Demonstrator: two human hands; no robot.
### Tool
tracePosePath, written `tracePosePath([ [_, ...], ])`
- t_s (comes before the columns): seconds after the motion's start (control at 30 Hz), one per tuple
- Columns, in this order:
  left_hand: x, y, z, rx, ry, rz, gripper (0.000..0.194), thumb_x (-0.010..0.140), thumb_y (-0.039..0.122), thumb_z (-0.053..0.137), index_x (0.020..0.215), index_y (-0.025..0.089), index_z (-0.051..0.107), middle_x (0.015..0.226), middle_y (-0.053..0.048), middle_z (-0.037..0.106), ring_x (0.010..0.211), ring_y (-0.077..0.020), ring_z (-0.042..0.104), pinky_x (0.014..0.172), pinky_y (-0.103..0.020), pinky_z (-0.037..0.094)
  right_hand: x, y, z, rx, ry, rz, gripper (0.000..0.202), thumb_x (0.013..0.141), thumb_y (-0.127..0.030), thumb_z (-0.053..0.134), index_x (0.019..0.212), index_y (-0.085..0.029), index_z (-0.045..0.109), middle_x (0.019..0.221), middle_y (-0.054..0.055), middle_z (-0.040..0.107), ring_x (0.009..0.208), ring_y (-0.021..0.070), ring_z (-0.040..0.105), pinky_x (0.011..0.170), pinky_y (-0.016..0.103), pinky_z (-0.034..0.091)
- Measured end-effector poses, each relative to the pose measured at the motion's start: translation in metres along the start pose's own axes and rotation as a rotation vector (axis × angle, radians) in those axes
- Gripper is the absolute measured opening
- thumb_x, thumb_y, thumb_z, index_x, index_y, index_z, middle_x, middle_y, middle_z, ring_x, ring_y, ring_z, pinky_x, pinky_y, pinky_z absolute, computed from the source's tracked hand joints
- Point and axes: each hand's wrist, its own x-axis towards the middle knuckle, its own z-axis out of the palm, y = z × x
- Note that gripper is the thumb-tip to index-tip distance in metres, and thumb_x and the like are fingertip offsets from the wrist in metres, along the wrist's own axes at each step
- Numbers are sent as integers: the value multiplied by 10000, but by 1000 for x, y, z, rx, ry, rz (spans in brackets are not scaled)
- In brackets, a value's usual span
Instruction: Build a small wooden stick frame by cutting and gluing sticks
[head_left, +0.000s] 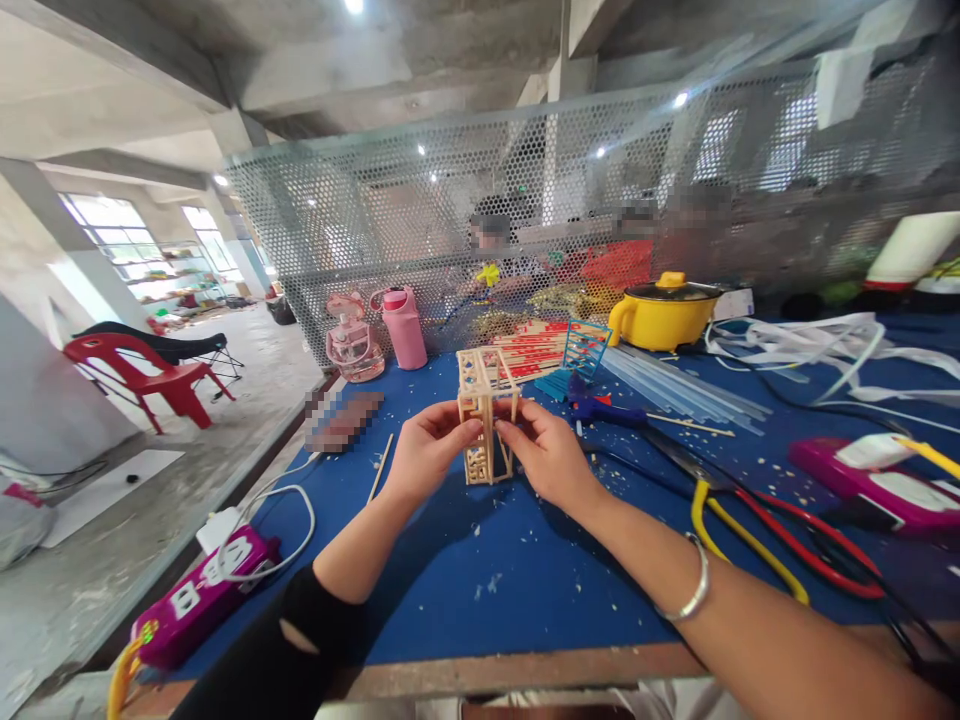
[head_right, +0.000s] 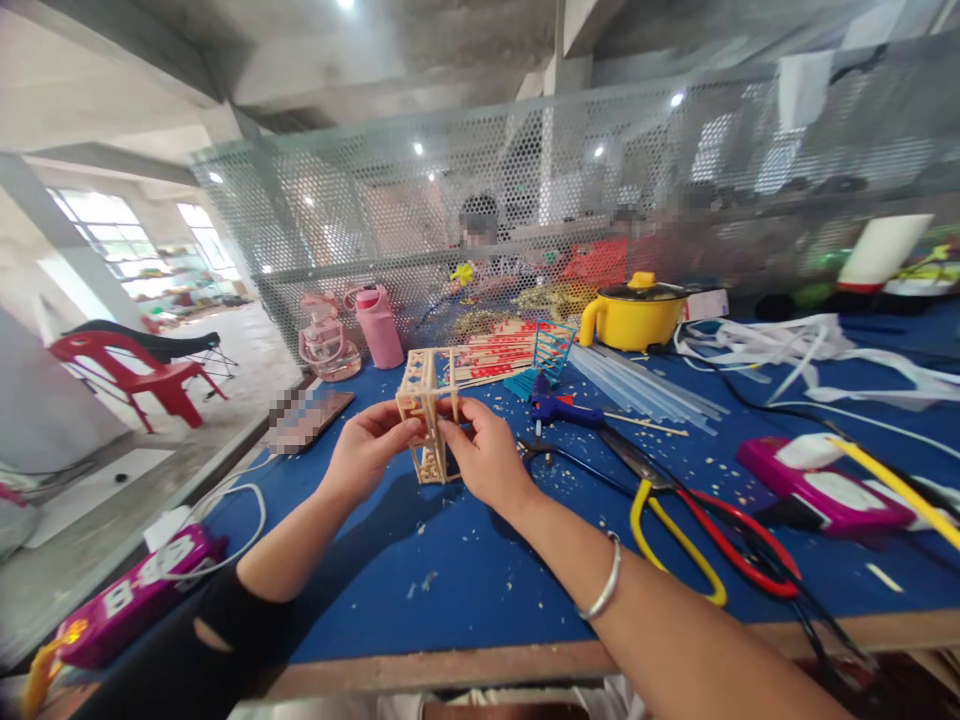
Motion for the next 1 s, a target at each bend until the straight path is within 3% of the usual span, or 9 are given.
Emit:
tracePosePath([
  [0.6,-6,4,3,155,32,68,246,695,347,755,850,157,754,727,-37,741,676,-152,658,706,-276,521,4,-4,2,60,33,79,183,824,-288,592,944,-216,710,906,40,738,818,193,679,772,347,533],
  [1.0,-6,3,1,239,55,87,219,724,341,726,853,169,767,769,-41,756,648,-146,649,677,-265,516,5,-6,2,63,35,112,171,794,-286,626,921,-229,725,863,30,744,815,204,675,786,374,533],
])
